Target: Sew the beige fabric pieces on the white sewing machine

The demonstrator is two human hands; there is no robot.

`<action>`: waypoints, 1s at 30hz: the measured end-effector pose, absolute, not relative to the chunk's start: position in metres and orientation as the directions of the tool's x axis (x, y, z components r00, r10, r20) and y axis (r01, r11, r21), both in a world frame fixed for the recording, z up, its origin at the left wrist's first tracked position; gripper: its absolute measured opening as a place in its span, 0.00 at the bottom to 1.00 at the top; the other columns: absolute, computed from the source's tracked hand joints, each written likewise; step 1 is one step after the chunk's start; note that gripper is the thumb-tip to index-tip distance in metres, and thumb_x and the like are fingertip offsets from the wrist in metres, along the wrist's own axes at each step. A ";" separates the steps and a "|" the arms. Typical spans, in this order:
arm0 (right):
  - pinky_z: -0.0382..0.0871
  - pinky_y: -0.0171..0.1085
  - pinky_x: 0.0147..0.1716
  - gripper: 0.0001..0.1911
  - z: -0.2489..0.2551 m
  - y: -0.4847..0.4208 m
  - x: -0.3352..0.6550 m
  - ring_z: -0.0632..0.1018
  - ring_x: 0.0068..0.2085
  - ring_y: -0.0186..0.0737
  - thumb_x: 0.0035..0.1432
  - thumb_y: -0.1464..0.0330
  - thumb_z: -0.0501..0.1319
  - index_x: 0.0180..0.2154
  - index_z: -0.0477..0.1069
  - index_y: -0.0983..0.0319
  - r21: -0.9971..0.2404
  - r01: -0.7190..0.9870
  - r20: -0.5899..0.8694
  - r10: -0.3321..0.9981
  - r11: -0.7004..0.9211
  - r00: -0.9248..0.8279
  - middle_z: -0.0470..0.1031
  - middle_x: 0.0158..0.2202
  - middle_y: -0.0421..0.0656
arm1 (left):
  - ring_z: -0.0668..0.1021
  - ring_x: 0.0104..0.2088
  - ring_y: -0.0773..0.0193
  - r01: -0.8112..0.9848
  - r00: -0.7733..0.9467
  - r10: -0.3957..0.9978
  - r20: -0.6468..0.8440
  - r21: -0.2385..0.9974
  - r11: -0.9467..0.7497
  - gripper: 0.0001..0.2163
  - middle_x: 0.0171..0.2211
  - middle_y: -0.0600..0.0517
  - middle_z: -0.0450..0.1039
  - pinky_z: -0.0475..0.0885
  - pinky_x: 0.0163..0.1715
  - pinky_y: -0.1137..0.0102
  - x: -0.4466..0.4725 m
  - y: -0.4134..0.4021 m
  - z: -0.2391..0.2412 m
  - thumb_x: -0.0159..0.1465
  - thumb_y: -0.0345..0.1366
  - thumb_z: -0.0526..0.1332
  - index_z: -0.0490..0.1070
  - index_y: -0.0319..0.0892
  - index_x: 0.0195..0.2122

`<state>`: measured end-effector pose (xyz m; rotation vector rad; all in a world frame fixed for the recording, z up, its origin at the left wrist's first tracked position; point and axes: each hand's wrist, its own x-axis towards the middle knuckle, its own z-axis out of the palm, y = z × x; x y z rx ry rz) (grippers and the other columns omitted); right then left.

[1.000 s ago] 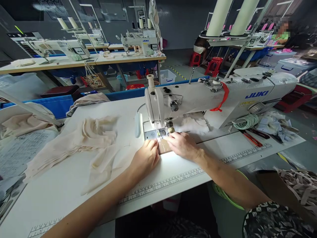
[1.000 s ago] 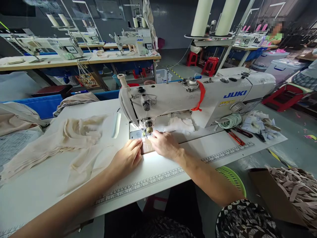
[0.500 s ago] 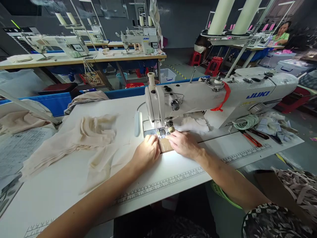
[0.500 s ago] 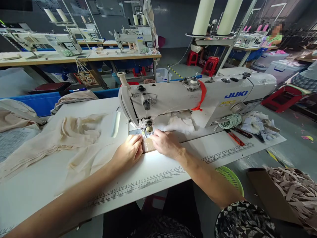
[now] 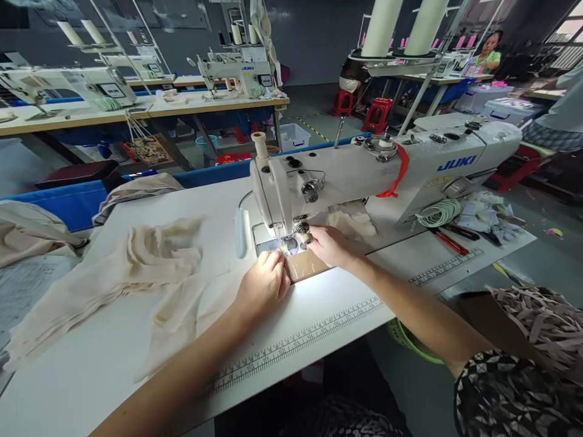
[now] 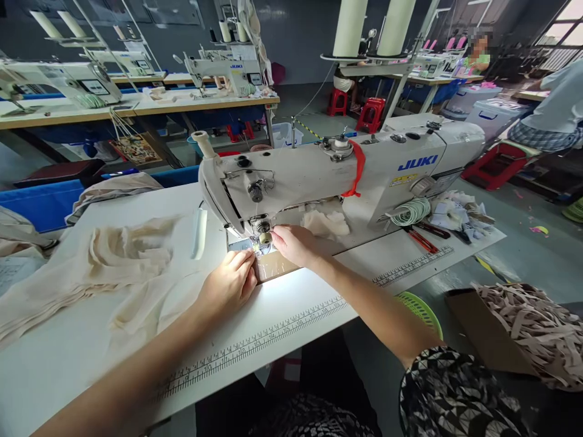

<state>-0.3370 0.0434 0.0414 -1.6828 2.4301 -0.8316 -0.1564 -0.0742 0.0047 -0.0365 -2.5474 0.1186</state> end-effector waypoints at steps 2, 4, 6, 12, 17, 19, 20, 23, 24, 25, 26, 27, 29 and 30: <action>0.52 0.34 0.29 0.15 0.041 0.041 -0.339 0.68 0.28 0.34 0.71 0.69 0.58 0.29 0.70 0.62 -0.493 -0.831 0.222 -0.886 0.259 -0.407 0.74 0.27 0.40 | 0.75 0.40 0.51 0.002 -0.836 0.044 0.547 -0.077 0.997 0.12 0.43 0.38 0.75 0.79 0.38 0.60 -0.156 -0.075 0.003 0.67 0.27 0.51 0.73 0.33 0.43; 0.52 0.34 0.30 0.16 0.040 0.042 -0.337 0.68 0.28 0.33 0.72 0.68 0.57 0.29 0.70 0.62 -0.516 -0.819 0.231 -0.880 0.251 -0.416 0.74 0.27 0.39 | 0.75 0.41 0.51 0.001 -0.841 0.039 0.540 -0.071 0.998 0.12 0.43 0.38 0.75 0.80 0.38 0.59 -0.156 -0.076 0.001 0.67 0.27 0.50 0.73 0.35 0.44; 0.53 0.33 0.30 0.15 0.040 0.045 -0.334 0.69 0.28 0.33 0.72 0.67 0.57 0.30 0.70 0.61 -0.517 -0.820 0.259 -0.868 0.245 -0.423 0.74 0.28 0.39 | 0.75 0.41 0.51 -0.005 -0.843 0.029 0.538 -0.062 0.998 0.12 0.43 0.40 0.75 0.80 0.39 0.59 -0.156 -0.076 0.000 0.68 0.28 0.50 0.72 0.36 0.44; 0.53 0.34 0.30 0.14 0.040 0.054 -0.324 0.71 0.30 0.35 0.72 0.64 0.57 0.32 0.70 0.61 -0.467 -0.850 0.294 -0.863 0.244 -0.410 0.77 0.31 0.41 | 0.76 0.41 0.50 0.002 -0.835 0.029 0.549 -0.050 0.999 0.11 0.43 0.38 0.76 0.81 0.38 0.59 -0.157 -0.078 0.003 0.68 0.27 0.51 0.71 0.35 0.44; 0.53 0.35 0.29 0.17 0.036 0.048 -0.326 0.70 0.28 0.35 0.73 0.64 0.55 0.31 0.71 0.60 -0.459 -0.841 0.283 -0.850 0.287 -0.445 0.76 0.27 0.41 | 0.77 0.42 0.51 -0.008 -0.843 -0.004 0.538 -0.004 1.000 0.11 0.46 0.39 0.77 0.81 0.36 0.61 -0.158 -0.084 0.005 0.68 0.28 0.52 0.71 0.35 0.47; 0.52 0.35 0.28 0.18 0.035 0.046 -0.327 0.69 0.27 0.35 0.73 0.63 0.55 0.30 0.72 0.60 -0.450 -0.842 0.297 -0.840 0.297 -0.455 0.76 0.27 0.41 | 0.77 0.42 0.50 -0.012 -0.847 -0.014 0.532 0.008 1.000 0.11 0.47 0.39 0.77 0.81 0.37 0.61 -0.158 -0.086 0.005 0.68 0.28 0.52 0.71 0.35 0.48; 0.52 0.35 0.28 0.18 0.034 0.046 -0.327 0.69 0.27 0.35 0.73 0.62 0.55 0.30 0.72 0.60 -0.442 -0.846 0.306 -0.837 0.298 -0.454 0.75 0.27 0.41 | 0.77 0.42 0.50 -0.013 -0.847 -0.015 0.531 0.008 1.000 0.11 0.47 0.39 0.77 0.81 0.37 0.61 -0.159 -0.086 0.004 0.68 0.28 0.52 0.71 0.35 0.48; 0.50 0.36 0.27 0.19 0.031 0.049 -0.329 0.68 0.26 0.34 0.72 0.61 0.55 0.28 0.70 0.60 -0.418 -0.858 0.327 -0.832 0.298 -0.448 0.74 0.25 0.40 | 0.77 0.42 0.51 -0.022 -0.848 -0.025 0.529 0.012 1.000 0.12 0.47 0.39 0.77 0.80 0.37 0.61 -0.160 -0.084 0.002 0.68 0.27 0.52 0.72 0.35 0.47; 0.50 0.36 0.27 0.19 0.030 0.051 -0.330 0.68 0.26 0.34 0.72 0.62 0.56 0.27 0.70 0.60 -0.413 -0.861 0.332 -0.832 0.296 -0.445 0.74 0.25 0.40 | 0.77 0.42 0.51 -0.024 -0.851 -0.030 0.524 0.018 1.000 0.12 0.47 0.39 0.77 0.80 0.37 0.60 -0.160 -0.083 0.001 0.68 0.28 0.52 0.72 0.35 0.47; 0.51 0.35 0.27 0.19 0.029 0.053 -0.330 0.67 0.26 0.34 0.71 0.62 0.56 0.27 0.69 0.61 -0.410 -0.864 0.338 -0.831 0.291 -0.441 0.74 0.25 0.40 | 0.77 0.42 0.51 -0.024 -0.855 -0.034 0.517 0.026 0.999 0.12 0.47 0.39 0.77 0.80 0.38 0.60 -0.161 -0.084 0.000 0.68 0.28 0.52 0.73 0.35 0.47; 0.51 0.35 0.27 0.19 0.029 0.055 -0.331 0.67 0.25 0.34 0.71 0.63 0.56 0.26 0.69 0.61 -0.407 -0.867 0.344 -0.832 0.287 -0.436 0.73 0.24 0.40 | 0.77 0.43 0.50 -0.020 -0.860 -0.037 0.509 0.040 0.999 0.12 0.48 0.38 0.77 0.80 0.39 0.60 -0.161 -0.085 0.000 0.69 0.29 0.51 0.73 0.35 0.47; 0.51 0.36 0.27 0.19 0.029 0.057 -0.331 0.67 0.25 0.34 0.71 0.64 0.56 0.26 0.69 0.61 -0.402 -0.871 0.347 -0.834 0.281 -0.430 0.73 0.24 0.40 | 0.77 0.45 0.50 -0.011 -0.863 -0.042 0.503 0.064 0.998 0.13 0.48 0.38 0.77 0.79 0.41 0.59 -0.161 -0.088 0.001 0.70 0.29 0.50 0.73 0.35 0.48; 0.53 0.36 0.27 0.18 0.032 0.060 -0.327 0.67 0.25 0.34 0.71 0.66 0.55 0.26 0.70 0.61 -0.375 -0.887 0.350 -0.845 0.269 -0.404 0.73 0.24 0.40 | 0.77 0.48 0.51 -0.033 -0.872 -0.099 0.480 0.144 0.989 0.14 0.50 0.40 0.76 0.78 0.46 0.60 -0.158 -0.097 0.004 0.70 0.30 0.49 0.73 0.37 0.49; 0.54 0.37 0.28 0.17 0.033 0.061 -0.322 0.68 0.26 0.35 0.70 0.68 0.55 0.27 0.71 0.61 -0.355 -0.900 0.351 -0.856 0.253 -0.379 0.74 0.25 0.41 | 0.77 0.49 0.52 -0.089 -0.871 -0.171 0.462 0.194 0.977 0.14 0.51 0.40 0.76 0.77 0.47 0.60 -0.156 -0.104 0.007 0.70 0.31 0.49 0.73 0.38 0.49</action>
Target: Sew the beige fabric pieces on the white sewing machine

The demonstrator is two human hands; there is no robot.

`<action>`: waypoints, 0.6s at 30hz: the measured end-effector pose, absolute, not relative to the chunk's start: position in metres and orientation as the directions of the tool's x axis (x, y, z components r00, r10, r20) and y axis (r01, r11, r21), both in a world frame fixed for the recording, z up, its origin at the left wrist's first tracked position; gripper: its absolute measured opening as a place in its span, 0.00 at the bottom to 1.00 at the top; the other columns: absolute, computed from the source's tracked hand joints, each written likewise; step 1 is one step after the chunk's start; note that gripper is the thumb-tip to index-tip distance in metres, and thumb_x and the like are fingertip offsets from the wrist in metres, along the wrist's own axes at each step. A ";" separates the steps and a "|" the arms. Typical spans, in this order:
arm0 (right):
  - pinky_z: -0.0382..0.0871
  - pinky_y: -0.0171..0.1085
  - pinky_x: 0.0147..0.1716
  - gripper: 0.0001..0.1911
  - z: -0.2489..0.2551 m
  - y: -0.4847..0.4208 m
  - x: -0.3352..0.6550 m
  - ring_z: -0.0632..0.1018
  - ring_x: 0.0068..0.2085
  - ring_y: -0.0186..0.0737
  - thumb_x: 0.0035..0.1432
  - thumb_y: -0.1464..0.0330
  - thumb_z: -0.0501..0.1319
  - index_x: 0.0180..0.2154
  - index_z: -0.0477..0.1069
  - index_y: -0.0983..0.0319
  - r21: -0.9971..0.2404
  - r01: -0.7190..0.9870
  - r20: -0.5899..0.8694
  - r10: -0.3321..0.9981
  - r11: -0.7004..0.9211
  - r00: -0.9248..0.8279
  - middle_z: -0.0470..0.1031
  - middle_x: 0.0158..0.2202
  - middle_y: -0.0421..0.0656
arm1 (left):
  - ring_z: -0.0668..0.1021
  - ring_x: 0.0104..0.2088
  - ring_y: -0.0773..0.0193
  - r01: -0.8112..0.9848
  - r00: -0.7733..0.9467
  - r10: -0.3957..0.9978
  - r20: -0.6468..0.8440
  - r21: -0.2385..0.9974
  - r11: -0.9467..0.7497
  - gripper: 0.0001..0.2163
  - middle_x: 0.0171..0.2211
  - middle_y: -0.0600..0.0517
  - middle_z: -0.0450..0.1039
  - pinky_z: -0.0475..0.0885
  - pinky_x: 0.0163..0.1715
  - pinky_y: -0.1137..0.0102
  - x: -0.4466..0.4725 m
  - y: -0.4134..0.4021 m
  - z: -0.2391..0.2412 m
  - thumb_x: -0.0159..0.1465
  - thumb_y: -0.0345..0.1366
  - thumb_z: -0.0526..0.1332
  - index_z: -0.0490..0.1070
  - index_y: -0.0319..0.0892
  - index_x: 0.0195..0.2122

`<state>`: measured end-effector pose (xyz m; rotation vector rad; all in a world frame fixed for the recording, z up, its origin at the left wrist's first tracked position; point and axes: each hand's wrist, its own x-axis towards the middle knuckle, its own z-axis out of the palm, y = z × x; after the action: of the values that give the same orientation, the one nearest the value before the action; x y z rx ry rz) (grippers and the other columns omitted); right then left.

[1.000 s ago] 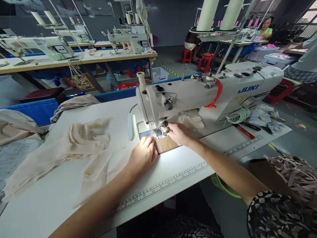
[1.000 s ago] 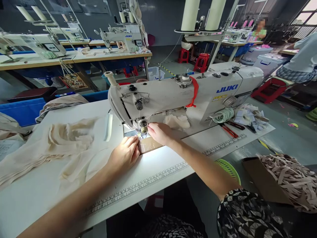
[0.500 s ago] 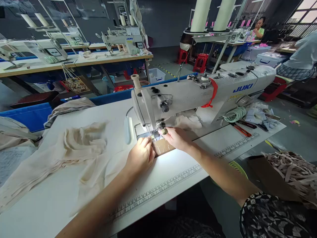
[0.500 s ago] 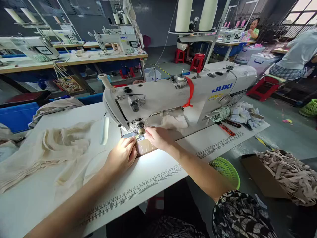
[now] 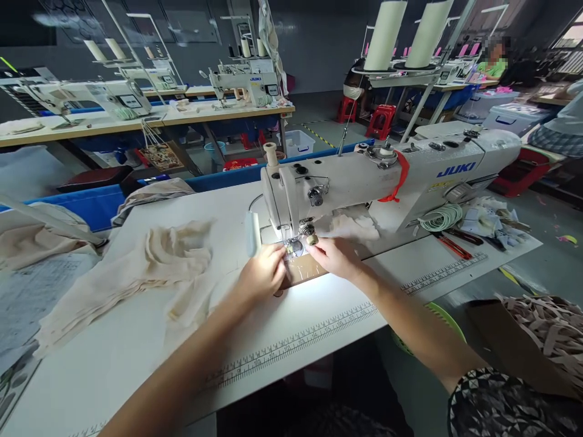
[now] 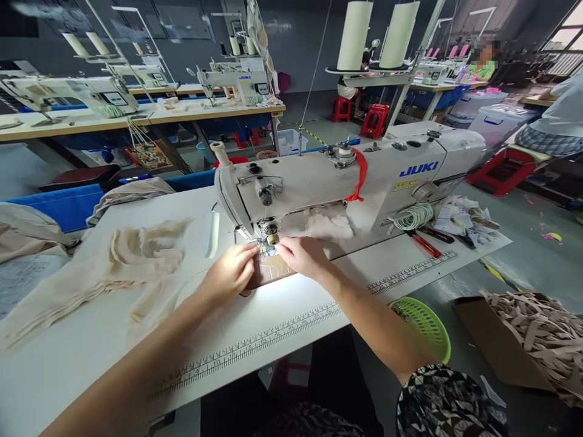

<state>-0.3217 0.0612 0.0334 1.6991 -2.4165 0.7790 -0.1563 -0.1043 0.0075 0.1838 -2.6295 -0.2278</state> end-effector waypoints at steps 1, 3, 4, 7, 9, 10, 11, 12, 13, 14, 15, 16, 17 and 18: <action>0.56 0.37 0.29 0.16 0.035 0.062 -0.314 0.70 0.28 0.36 0.70 0.69 0.54 0.29 0.73 0.61 -0.328 -0.918 0.356 -0.872 0.221 -0.337 0.75 0.27 0.42 | 0.78 0.50 0.51 -0.166 -0.857 -0.259 0.445 0.237 0.957 0.14 0.51 0.40 0.75 0.77 0.47 0.60 -0.154 -0.112 0.012 0.69 0.31 0.50 0.73 0.38 0.49; 0.63 0.38 0.34 0.11 0.039 0.061 -0.293 0.75 0.36 0.40 0.69 0.70 0.55 0.36 0.76 0.62 -0.258 -0.961 0.378 -0.904 0.104 -0.199 0.79 0.35 0.45 | 0.78 0.48 0.48 -0.363 -0.803 -0.449 0.393 0.277 0.890 0.12 0.48 0.40 0.76 0.76 0.44 0.58 -0.146 -0.126 0.022 0.68 0.35 0.52 0.73 0.39 0.46; 0.67 0.39 0.41 0.09 0.040 0.061 -0.279 0.76 0.43 0.44 0.68 0.68 0.58 0.42 0.76 0.62 -0.216 -0.976 0.389 -0.916 0.018 -0.103 0.79 0.42 0.47 | 0.78 0.47 0.46 -0.456 -0.774 -0.530 0.346 0.276 0.846 0.11 0.45 0.40 0.76 0.76 0.43 0.58 -0.142 -0.132 0.028 0.67 0.37 0.54 0.73 0.40 0.44; 0.60 0.52 0.63 0.30 0.036 0.060 -0.238 0.65 0.64 0.55 0.63 0.53 0.65 0.58 0.68 0.66 -0.108 -0.967 0.372 -0.911 -0.232 0.177 0.69 0.63 0.56 | 0.79 0.41 0.47 -0.613 -0.749 -0.656 0.091 0.278 0.739 0.11 0.35 0.46 0.77 0.73 0.40 0.60 -0.128 -0.138 0.045 0.64 0.44 0.56 0.72 0.43 0.37; 0.51 0.56 0.68 0.45 0.029 0.065 -0.216 0.58 0.69 0.57 0.59 0.44 0.65 0.64 0.60 0.68 -0.116 -0.938 0.338 -0.901 -0.325 0.270 0.63 0.67 0.59 | 0.78 0.36 0.51 -0.616 -0.770 -0.634 -0.065 0.333 0.714 0.13 0.30 0.50 0.76 0.69 0.37 0.63 -0.111 -0.132 0.053 0.63 0.47 0.54 0.71 0.45 0.34; 0.51 0.56 0.68 0.47 0.024 0.069 -0.208 0.58 0.69 0.57 0.59 0.43 0.65 0.66 0.58 0.69 -0.134 -0.926 0.325 -0.898 -0.353 0.296 0.63 0.66 0.59 | 0.77 0.33 0.53 -0.594 -0.789 -0.606 -0.106 0.383 0.707 0.14 0.29 0.51 0.75 0.68 0.35 0.65 -0.099 -0.128 0.056 0.63 0.48 0.53 0.71 0.45 0.33; 0.53 0.56 0.67 0.46 0.020 0.076 -0.201 0.60 0.67 0.57 0.60 0.45 0.65 0.66 0.57 0.69 -0.153 -0.917 0.324 -0.895 -0.368 0.305 0.65 0.65 0.59 | 0.76 0.31 0.55 -0.576 -0.801 -0.584 -0.133 0.438 0.690 0.16 0.26 0.53 0.74 0.66 0.33 0.66 -0.084 -0.122 0.059 0.63 0.51 0.52 0.71 0.45 0.32; 0.56 0.55 0.65 0.40 0.016 0.086 -0.195 0.64 0.64 0.56 0.63 0.50 0.64 0.65 0.59 0.69 -0.170 -0.911 0.334 -0.892 -0.375 0.305 0.69 0.62 0.58 | 0.74 0.28 0.57 -0.566 -0.806 -0.568 -0.167 0.498 0.657 0.17 0.23 0.54 0.71 0.65 0.31 0.67 -0.066 -0.115 0.061 0.63 0.53 0.52 0.71 0.46 0.32; 0.61 0.53 0.62 0.31 0.012 0.097 -0.190 0.68 0.60 0.54 0.66 0.57 0.63 0.63 0.63 0.68 -0.195 -0.905 0.349 -0.889 -0.378 0.296 0.73 0.57 0.56 | 0.71 0.25 0.59 -0.565 -0.805 -0.553 -0.214 0.559 0.607 0.19 0.20 0.55 0.68 0.64 0.28 0.68 -0.044 -0.107 0.063 0.62 0.56 0.53 0.71 0.46 0.31; 0.65 0.51 0.58 0.21 0.009 0.110 -0.186 0.72 0.55 0.52 0.68 0.64 0.60 0.58 0.68 0.67 -0.239 -0.895 0.370 -0.888 -0.376 0.274 0.76 0.52 0.53 | 0.69 0.22 0.61 -0.575 -0.799 -0.534 -0.278 0.614 0.540 0.20 0.18 0.57 0.65 0.63 0.27 0.69 -0.020 -0.099 0.065 0.62 0.58 0.54 0.70 0.46 0.31; 0.68 0.48 0.53 0.13 0.007 0.124 -0.182 0.74 0.50 0.49 0.69 0.69 0.56 0.52 0.72 0.65 -0.321 -0.870 0.395 -0.888 -0.375 0.237 0.78 0.46 0.50 | 0.67 0.20 0.63 -0.592 -0.789 -0.504 -0.353 0.657 0.467 0.21 0.16 0.57 0.62 0.62 0.25 0.69 0.006 -0.091 0.067 0.63 0.59 0.55 0.70 0.46 0.30; 0.70 0.45 0.48 0.11 0.005 0.139 -0.178 0.75 0.45 0.46 0.68 0.72 0.54 0.47 0.74 0.63 -0.448 -0.812 0.406 -0.894 -0.373 0.187 0.78 0.41 0.48 | 0.66 0.19 0.63 -0.612 -0.776 -0.470 -0.421 0.683 0.398 0.21 0.16 0.58 0.61 0.62 0.24 0.70 0.033 -0.083 0.068 0.63 0.60 0.56 0.70 0.46 0.30; 0.71 0.42 0.44 0.11 0.002 0.153 -0.175 0.75 0.41 0.43 0.68 0.72 0.53 0.43 0.75 0.61 -0.611 -0.708 0.379 -0.916 -0.354 0.132 0.78 0.38 0.46 | 0.65 0.18 0.64 -0.633 -0.762 -0.433 -0.482 0.697 0.337 0.21 0.16 0.57 0.62 0.62 0.24 0.70 0.059 -0.076 0.067 0.63 0.60 0.56 0.70 0.46 0.29; 0.71 0.41 0.41 0.11 -0.002 0.165 -0.173 0.76 0.38 0.42 0.68 0.71 0.54 0.41 0.75 0.59 -0.779 -0.555 0.303 -0.950 -0.292 0.075 0.78 0.36 0.44 | 0.66 0.19 0.64 -0.654 -0.745 -0.405 -0.530 0.699 0.289 0.21 0.16 0.57 0.63 0.62 0.24 0.70 0.082 -0.068 0.064 0.63 0.60 0.57 0.71 0.47 0.29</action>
<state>-0.1727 0.1651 -0.0024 2.5885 -2.0336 1.5281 0.0824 -0.0684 0.0642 1.1425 -2.7125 -1.6902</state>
